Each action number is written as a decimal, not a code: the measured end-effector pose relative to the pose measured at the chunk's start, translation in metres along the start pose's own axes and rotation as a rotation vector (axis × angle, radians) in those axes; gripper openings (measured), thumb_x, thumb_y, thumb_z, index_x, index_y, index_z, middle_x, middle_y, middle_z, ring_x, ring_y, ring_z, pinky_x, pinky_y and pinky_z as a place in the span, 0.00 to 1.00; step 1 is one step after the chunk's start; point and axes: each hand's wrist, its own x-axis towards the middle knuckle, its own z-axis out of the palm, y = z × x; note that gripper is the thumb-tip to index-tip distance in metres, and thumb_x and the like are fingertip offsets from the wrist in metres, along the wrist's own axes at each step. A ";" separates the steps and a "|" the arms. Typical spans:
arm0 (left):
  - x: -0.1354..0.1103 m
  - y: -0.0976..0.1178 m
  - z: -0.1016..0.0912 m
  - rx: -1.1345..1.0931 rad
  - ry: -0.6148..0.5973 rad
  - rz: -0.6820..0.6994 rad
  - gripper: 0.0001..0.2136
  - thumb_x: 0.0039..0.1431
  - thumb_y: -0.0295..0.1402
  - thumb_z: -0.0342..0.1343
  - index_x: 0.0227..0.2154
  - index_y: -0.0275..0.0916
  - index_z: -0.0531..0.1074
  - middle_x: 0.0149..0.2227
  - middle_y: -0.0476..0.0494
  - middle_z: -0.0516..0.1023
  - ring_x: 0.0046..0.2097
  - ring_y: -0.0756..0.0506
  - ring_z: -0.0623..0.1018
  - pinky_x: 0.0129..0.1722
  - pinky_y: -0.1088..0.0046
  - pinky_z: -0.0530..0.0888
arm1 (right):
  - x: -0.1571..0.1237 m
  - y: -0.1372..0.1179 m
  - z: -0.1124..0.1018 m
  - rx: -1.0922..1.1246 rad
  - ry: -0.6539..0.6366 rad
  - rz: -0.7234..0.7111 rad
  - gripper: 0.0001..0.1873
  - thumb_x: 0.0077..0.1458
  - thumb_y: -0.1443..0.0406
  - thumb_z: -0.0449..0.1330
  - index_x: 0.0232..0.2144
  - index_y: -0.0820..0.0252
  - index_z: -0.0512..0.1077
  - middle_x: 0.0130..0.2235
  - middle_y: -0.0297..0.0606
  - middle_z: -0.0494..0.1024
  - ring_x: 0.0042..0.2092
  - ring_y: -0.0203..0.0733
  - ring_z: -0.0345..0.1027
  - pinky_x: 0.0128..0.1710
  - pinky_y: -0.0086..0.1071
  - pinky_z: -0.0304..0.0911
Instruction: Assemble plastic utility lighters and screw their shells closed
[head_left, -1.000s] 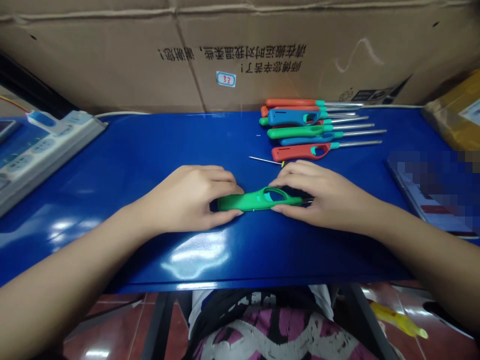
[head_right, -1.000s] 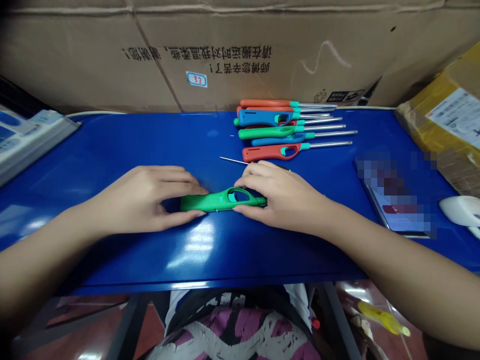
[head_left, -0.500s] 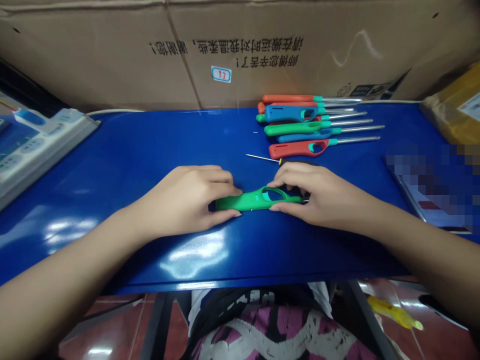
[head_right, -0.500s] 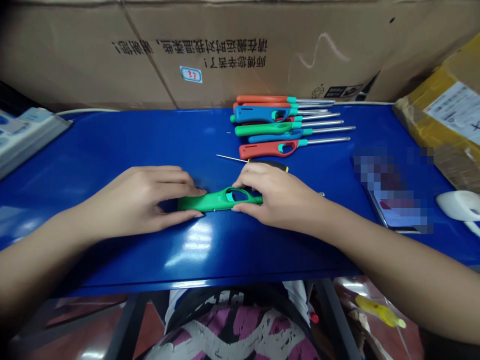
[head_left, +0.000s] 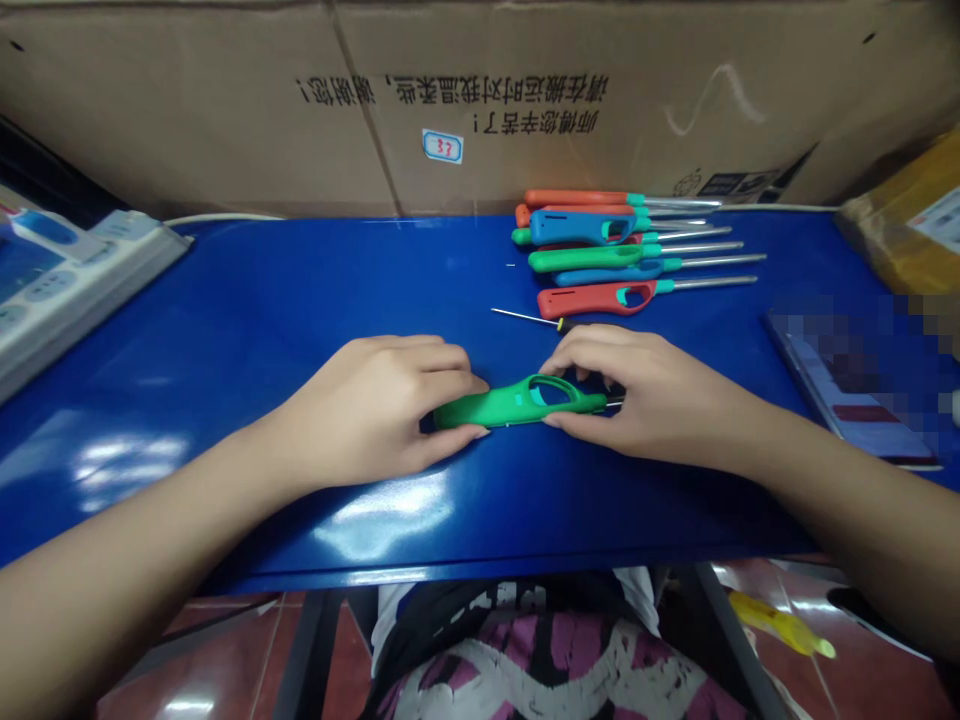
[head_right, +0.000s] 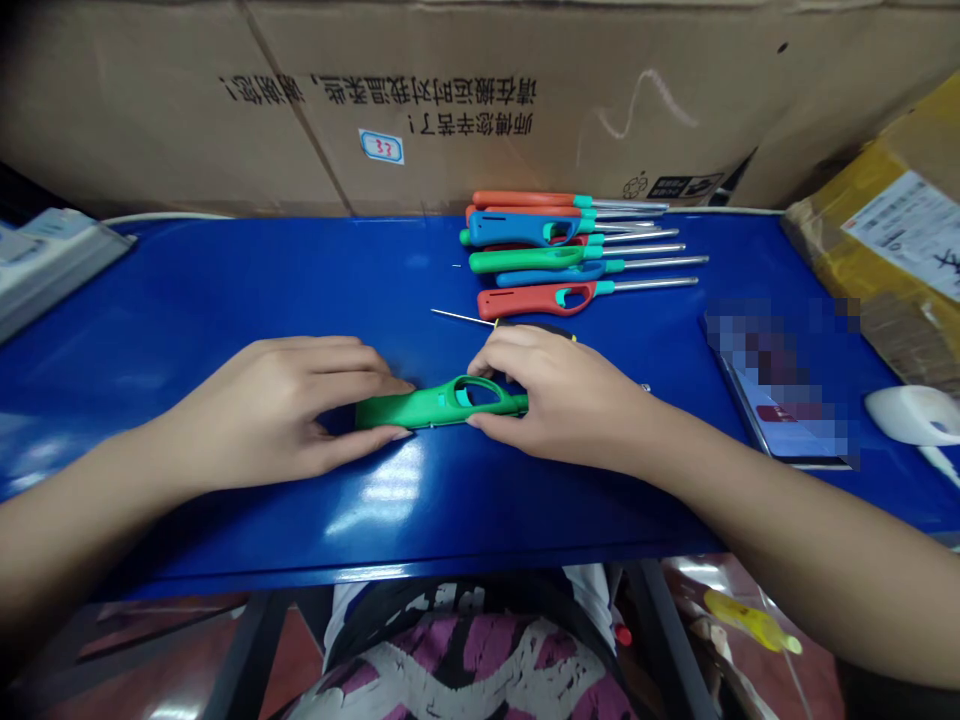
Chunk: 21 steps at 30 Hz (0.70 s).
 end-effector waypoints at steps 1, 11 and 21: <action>0.000 0.000 0.000 -0.003 0.003 0.001 0.11 0.67 0.39 0.59 0.47 0.40 0.78 0.42 0.46 0.82 0.41 0.44 0.81 0.39 0.68 0.74 | 0.000 -0.001 -0.001 -0.003 -0.003 -0.008 0.11 0.56 0.64 0.66 0.43 0.57 0.76 0.43 0.38 0.79 0.45 0.44 0.72 0.40 0.36 0.64; 0.000 0.000 -0.001 -0.014 -0.049 -0.016 0.11 0.68 0.40 0.59 0.45 0.41 0.79 0.41 0.45 0.81 0.40 0.44 0.80 0.37 0.68 0.73 | -0.002 0.000 -0.001 -0.029 -0.025 -0.053 0.12 0.57 0.61 0.68 0.42 0.60 0.76 0.42 0.40 0.79 0.45 0.47 0.72 0.41 0.38 0.65; 0.001 0.001 -0.004 -0.152 -0.009 -0.126 0.12 0.67 0.41 0.58 0.46 0.41 0.79 0.43 0.45 0.82 0.41 0.44 0.82 0.38 0.70 0.75 | 0.000 -0.002 -0.004 0.022 0.039 -0.060 0.13 0.59 0.63 0.65 0.47 0.57 0.77 0.46 0.41 0.80 0.50 0.48 0.74 0.48 0.40 0.69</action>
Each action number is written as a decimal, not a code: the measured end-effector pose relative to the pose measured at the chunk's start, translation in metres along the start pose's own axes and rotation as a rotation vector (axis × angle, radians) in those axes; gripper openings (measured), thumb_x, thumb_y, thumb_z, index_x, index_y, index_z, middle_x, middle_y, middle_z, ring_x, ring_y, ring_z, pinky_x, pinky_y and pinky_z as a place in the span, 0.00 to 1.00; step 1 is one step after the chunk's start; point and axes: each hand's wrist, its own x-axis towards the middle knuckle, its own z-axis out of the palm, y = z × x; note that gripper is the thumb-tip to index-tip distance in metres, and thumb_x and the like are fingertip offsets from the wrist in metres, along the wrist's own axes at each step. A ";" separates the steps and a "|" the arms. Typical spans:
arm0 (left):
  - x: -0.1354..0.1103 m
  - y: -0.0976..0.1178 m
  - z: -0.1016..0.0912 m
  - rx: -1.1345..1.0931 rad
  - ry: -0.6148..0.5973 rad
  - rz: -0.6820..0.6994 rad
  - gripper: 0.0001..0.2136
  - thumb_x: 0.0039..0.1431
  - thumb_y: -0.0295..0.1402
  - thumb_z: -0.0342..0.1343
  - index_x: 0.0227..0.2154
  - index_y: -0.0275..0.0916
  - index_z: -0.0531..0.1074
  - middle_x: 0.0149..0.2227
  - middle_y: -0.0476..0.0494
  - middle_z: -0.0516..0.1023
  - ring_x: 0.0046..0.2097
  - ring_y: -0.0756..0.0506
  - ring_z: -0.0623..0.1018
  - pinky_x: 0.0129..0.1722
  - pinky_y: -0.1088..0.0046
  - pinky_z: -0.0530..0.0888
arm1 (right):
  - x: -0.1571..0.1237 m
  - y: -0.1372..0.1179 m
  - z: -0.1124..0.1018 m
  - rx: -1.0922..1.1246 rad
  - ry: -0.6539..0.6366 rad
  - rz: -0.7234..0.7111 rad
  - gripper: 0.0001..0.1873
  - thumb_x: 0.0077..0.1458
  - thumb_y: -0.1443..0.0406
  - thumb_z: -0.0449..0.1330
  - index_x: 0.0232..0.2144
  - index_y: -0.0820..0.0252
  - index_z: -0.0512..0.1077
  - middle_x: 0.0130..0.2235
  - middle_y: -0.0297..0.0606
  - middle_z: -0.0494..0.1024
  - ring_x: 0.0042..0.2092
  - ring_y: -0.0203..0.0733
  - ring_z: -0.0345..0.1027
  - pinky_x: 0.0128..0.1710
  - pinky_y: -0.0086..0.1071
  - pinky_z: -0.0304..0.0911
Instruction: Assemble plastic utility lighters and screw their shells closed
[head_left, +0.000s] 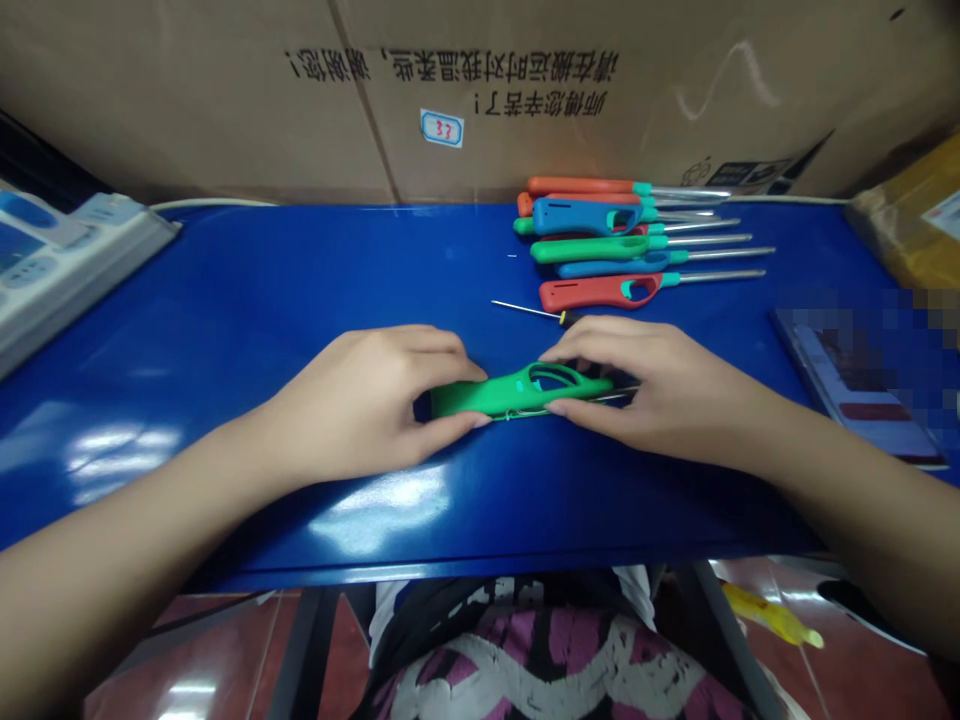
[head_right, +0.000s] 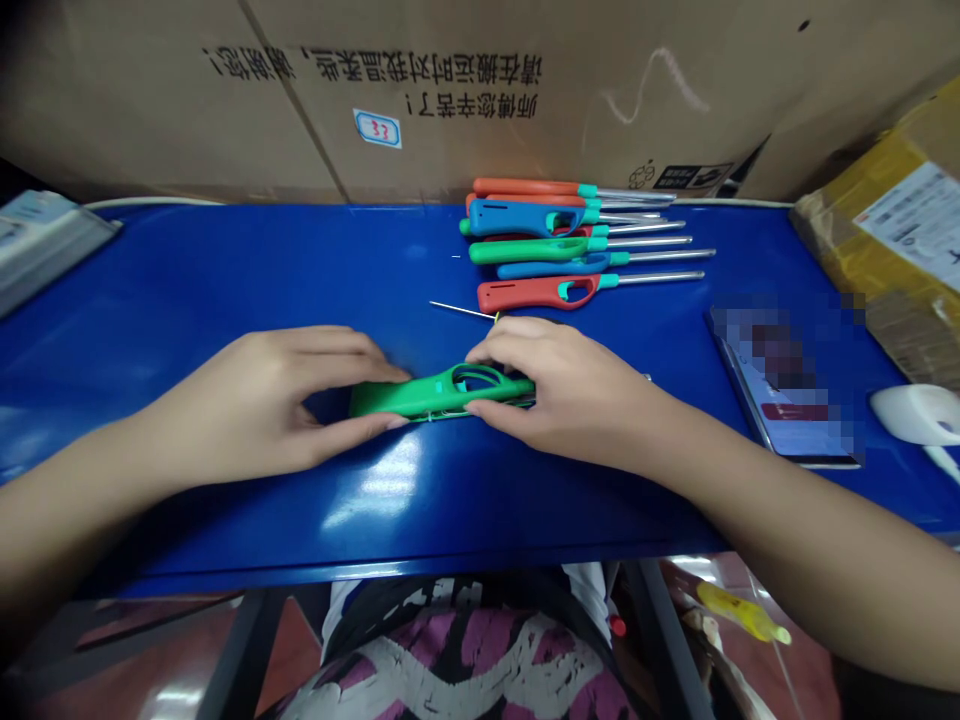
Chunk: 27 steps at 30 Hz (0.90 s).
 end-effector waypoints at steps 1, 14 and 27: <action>0.001 -0.001 -0.001 -0.038 0.026 -0.030 0.12 0.67 0.41 0.58 0.46 0.41 0.80 0.43 0.45 0.82 0.41 0.45 0.82 0.36 0.71 0.75 | 0.000 -0.001 -0.001 -0.011 0.069 -0.010 0.14 0.59 0.63 0.65 0.48 0.56 0.76 0.48 0.42 0.79 0.51 0.49 0.74 0.49 0.42 0.69; 0.008 -0.023 0.006 0.145 0.185 -0.156 0.19 0.68 0.43 0.56 0.52 0.36 0.78 0.50 0.36 0.79 0.51 0.36 0.79 0.52 0.57 0.75 | -0.005 0.003 0.003 -0.401 -0.176 -0.345 0.25 0.69 0.57 0.55 0.62 0.63 0.70 0.62 0.55 0.71 0.61 0.60 0.65 0.55 0.55 0.66; -0.001 0.002 0.018 0.130 0.067 0.141 0.12 0.70 0.37 0.54 0.49 0.39 0.78 0.47 0.41 0.83 0.47 0.40 0.82 0.48 0.60 0.79 | -0.005 -0.002 0.007 -0.304 -0.197 -0.282 0.24 0.71 0.59 0.51 0.63 0.62 0.69 0.65 0.52 0.70 0.65 0.57 0.64 0.63 0.57 0.61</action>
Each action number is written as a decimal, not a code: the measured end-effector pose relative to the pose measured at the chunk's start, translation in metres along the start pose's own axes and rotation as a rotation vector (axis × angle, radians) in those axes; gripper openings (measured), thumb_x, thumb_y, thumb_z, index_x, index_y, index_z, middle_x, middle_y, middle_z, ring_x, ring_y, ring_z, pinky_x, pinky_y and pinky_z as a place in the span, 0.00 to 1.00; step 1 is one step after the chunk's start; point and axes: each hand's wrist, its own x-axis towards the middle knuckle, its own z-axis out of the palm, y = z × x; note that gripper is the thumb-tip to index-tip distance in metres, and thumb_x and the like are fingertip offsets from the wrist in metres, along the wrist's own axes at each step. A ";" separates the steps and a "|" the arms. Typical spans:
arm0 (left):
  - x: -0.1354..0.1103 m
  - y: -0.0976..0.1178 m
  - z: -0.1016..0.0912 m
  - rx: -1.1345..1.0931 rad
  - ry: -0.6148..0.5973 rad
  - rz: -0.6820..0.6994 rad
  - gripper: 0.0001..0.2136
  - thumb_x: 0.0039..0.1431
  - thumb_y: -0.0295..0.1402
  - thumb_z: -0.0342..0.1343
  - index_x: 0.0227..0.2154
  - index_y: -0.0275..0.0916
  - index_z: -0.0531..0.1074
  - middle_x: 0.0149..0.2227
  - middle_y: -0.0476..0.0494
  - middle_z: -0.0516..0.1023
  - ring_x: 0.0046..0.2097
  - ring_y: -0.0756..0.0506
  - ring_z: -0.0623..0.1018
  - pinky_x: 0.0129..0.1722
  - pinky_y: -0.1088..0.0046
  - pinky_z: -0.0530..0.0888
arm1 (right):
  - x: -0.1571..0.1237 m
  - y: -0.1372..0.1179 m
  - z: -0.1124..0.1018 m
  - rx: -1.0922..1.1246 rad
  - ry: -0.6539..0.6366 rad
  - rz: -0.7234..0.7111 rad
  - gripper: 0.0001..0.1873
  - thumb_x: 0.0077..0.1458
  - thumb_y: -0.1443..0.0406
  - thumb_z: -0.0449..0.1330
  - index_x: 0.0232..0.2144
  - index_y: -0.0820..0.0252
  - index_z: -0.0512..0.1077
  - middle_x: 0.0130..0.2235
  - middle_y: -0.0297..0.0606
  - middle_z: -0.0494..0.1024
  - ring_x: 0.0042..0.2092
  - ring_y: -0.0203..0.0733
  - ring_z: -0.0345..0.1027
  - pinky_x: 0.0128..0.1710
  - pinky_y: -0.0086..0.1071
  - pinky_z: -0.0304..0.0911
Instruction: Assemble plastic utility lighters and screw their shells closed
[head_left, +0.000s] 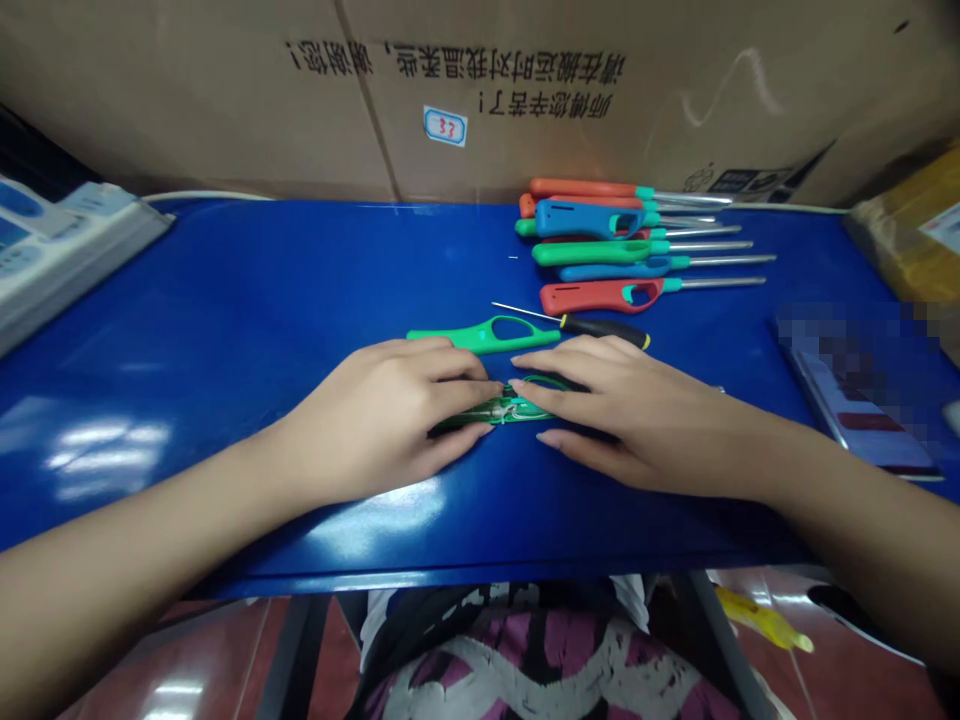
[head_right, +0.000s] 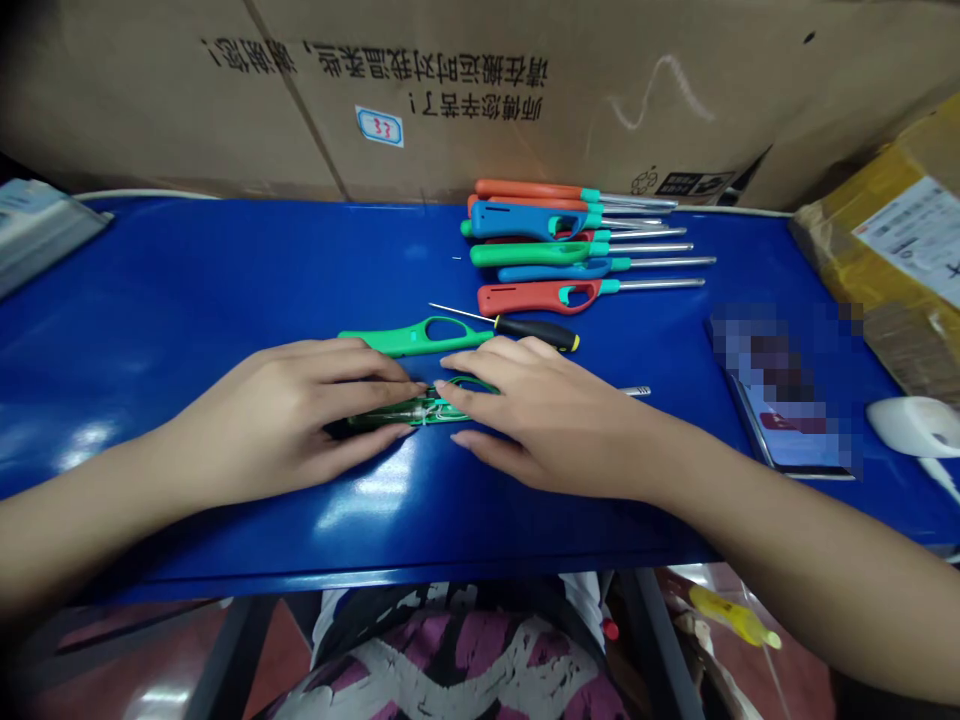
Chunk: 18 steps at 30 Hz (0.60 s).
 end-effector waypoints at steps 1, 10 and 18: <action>0.000 0.000 0.000 -0.002 0.007 0.004 0.12 0.71 0.36 0.54 0.50 0.39 0.78 0.47 0.41 0.83 0.47 0.40 0.82 0.49 0.60 0.79 | 0.000 0.002 0.000 0.029 0.025 0.013 0.24 0.71 0.60 0.51 0.64 0.62 0.68 0.66 0.52 0.70 0.65 0.56 0.63 0.63 0.56 0.61; 0.001 0.007 -0.007 -0.003 0.053 0.047 0.10 0.71 0.34 0.54 0.48 0.41 0.79 0.46 0.42 0.81 0.45 0.42 0.80 0.46 0.63 0.78 | 0.000 0.014 -0.010 0.163 0.167 0.068 0.09 0.66 0.66 0.57 0.44 0.56 0.77 0.45 0.43 0.78 0.48 0.47 0.71 0.52 0.44 0.67; 0.002 0.006 0.003 0.044 -0.003 0.079 0.13 0.73 0.33 0.51 0.52 0.42 0.79 0.47 0.39 0.78 0.45 0.41 0.79 0.42 0.63 0.77 | -0.003 0.013 -0.008 0.156 0.076 0.016 0.10 0.67 0.66 0.55 0.45 0.57 0.76 0.42 0.40 0.78 0.45 0.45 0.69 0.51 0.42 0.64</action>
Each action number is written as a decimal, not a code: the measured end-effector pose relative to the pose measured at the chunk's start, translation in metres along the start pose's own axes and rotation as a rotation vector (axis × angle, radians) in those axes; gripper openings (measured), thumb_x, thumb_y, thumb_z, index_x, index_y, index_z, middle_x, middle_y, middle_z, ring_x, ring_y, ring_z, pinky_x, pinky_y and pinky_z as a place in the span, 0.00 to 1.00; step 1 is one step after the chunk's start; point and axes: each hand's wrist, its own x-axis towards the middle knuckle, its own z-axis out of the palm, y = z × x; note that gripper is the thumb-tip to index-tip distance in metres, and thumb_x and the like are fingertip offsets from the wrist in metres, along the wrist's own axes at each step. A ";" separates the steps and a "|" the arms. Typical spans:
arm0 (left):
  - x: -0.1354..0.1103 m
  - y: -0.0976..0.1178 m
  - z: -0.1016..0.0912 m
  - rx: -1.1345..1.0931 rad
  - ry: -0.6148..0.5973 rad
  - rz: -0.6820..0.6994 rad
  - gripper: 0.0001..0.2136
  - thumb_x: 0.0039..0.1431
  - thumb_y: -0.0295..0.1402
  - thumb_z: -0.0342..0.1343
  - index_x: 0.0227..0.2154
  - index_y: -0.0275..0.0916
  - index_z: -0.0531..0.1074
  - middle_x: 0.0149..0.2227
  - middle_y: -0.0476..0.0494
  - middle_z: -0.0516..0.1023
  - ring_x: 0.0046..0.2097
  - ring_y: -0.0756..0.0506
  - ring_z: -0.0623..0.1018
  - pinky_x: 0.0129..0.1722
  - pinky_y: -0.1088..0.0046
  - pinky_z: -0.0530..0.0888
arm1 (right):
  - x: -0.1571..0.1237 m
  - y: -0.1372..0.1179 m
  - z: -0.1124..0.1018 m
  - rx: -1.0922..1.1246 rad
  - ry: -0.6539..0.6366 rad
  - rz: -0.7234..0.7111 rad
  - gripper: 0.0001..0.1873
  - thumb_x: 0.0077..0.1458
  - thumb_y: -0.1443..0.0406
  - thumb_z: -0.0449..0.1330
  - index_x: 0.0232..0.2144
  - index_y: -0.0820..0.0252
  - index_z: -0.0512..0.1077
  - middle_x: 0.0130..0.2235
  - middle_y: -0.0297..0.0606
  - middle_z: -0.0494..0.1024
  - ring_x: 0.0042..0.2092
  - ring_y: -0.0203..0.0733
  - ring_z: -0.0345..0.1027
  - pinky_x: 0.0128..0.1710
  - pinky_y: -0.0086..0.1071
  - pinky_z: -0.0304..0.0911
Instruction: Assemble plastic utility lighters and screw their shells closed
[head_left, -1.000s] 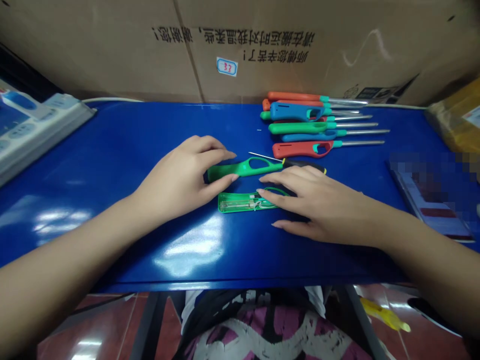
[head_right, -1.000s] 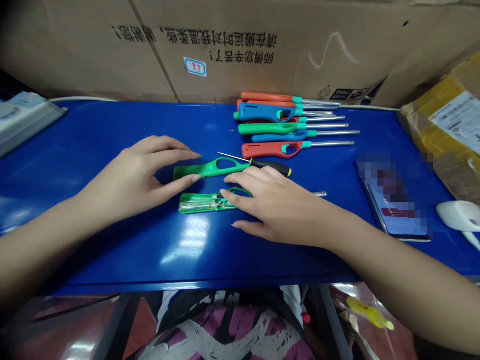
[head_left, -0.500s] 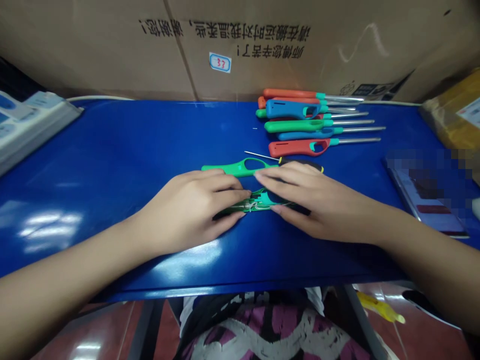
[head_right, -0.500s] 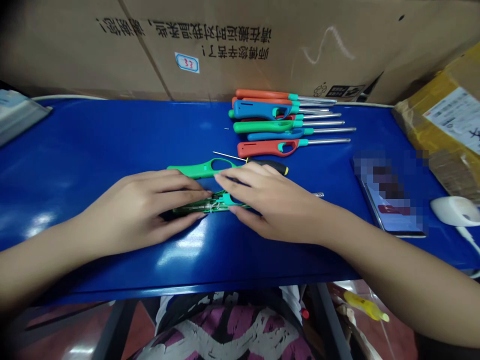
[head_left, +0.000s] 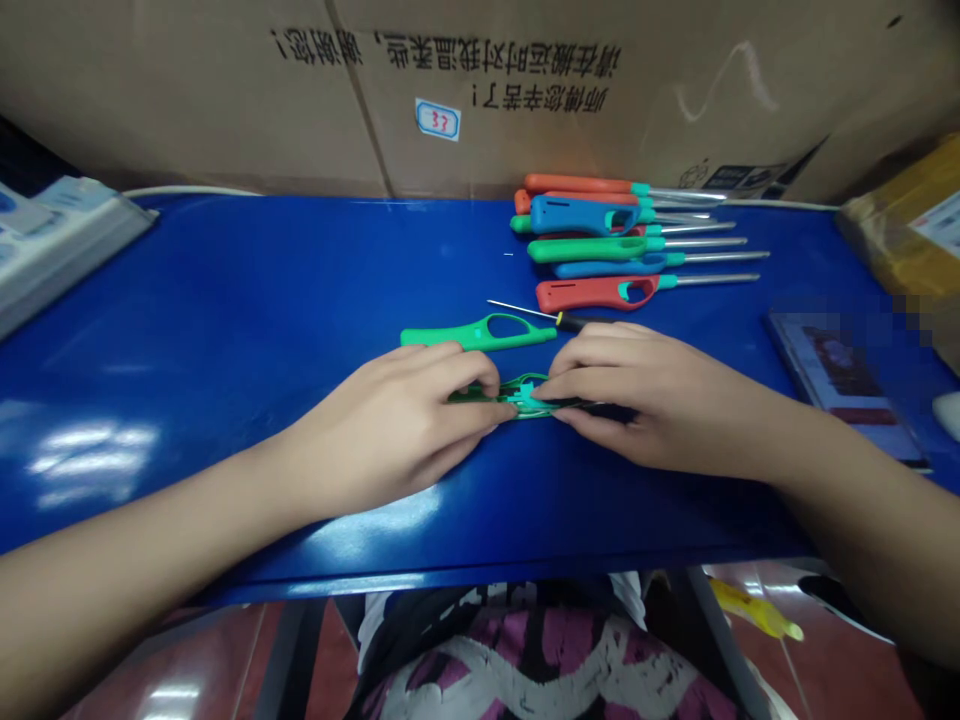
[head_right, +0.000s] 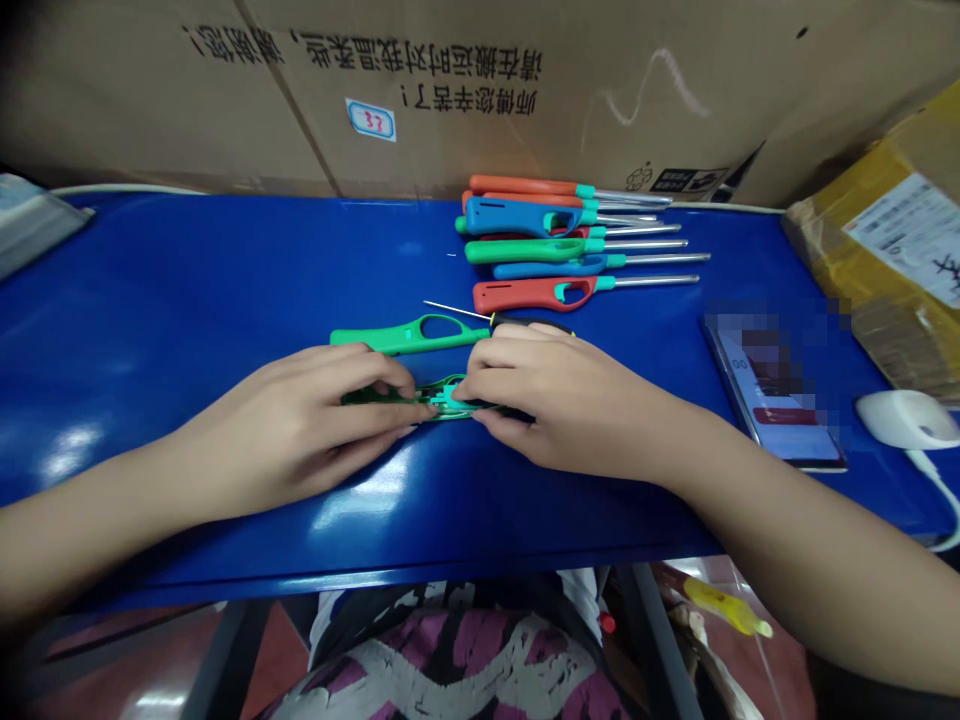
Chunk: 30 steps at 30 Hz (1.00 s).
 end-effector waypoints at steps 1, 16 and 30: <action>0.000 0.000 0.000 -0.006 0.004 -0.001 0.13 0.73 0.33 0.50 0.51 0.42 0.79 0.47 0.39 0.78 0.45 0.41 0.79 0.42 0.63 0.77 | 0.000 0.000 -0.001 0.001 -0.003 0.001 0.10 0.67 0.66 0.55 0.46 0.56 0.76 0.42 0.40 0.79 0.45 0.45 0.69 0.51 0.42 0.64; -0.001 0.000 0.006 -0.099 0.035 -0.022 0.10 0.72 0.29 0.52 0.49 0.39 0.76 0.48 0.40 0.78 0.46 0.43 0.78 0.43 0.65 0.75 | -0.002 0.000 -0.011 0.085 -0.071 0.159 0.04 0.61 0.67 0.59 0.36 0.56 0.75 0.38 0.35 0.78 0.38 0.40 0.71 0.36 0.33 0.61; 0.001 0.001 0.009 -0.177 0.002 -0.051 0.12 0.72 0.28 0.50 0.52 0.39 0.75 0.51 0.41 0.76 0.48 0.42 0.76 0.46 0.64 0.73 | -0.001 0.002 -0.011 0.093 -0.094 0.052 0.11 0.67 0.71 0.56 0.36 0.60 0.78 0.37 0.35 0.77 0.40 0.37 0.71 0.39 0.31 0.63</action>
